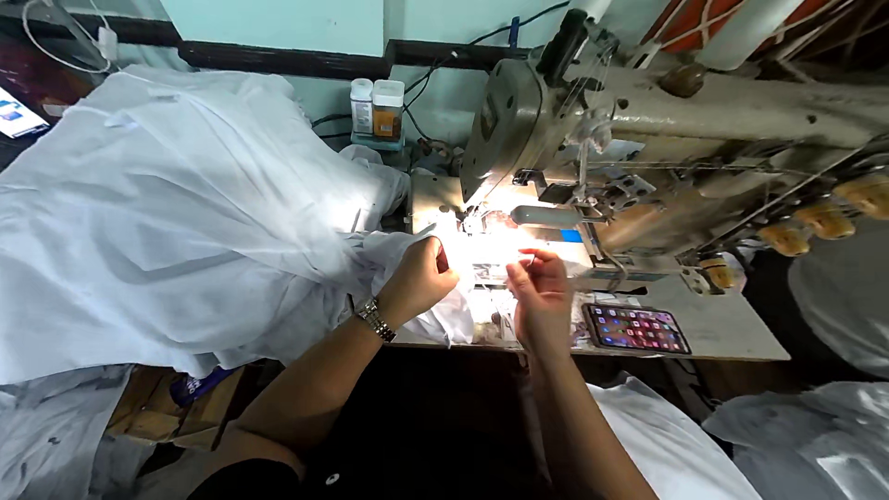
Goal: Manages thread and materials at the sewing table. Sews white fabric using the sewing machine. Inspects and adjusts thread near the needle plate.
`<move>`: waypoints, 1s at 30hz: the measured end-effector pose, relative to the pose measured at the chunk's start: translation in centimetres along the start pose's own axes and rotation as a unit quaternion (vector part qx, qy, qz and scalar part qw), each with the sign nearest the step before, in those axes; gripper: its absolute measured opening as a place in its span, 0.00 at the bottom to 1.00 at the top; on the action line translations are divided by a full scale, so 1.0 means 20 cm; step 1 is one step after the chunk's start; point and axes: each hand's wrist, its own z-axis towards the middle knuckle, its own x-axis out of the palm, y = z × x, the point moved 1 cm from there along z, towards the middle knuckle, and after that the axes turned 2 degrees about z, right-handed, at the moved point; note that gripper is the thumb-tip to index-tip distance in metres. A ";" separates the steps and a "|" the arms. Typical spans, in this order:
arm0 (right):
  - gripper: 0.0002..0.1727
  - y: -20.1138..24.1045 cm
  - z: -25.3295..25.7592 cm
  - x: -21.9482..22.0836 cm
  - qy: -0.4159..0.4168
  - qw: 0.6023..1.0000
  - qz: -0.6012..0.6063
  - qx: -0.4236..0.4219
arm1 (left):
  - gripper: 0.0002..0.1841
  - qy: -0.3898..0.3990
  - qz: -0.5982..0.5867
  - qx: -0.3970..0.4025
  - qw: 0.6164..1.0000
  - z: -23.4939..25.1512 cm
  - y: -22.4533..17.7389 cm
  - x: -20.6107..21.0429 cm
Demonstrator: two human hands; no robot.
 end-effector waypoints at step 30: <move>0.08 0.13 0.03 0.07 0.040 0.998 0.044 0.035 | 0.11 -0.006 0.048 0.013 0.999 -0.03 0.01 0.03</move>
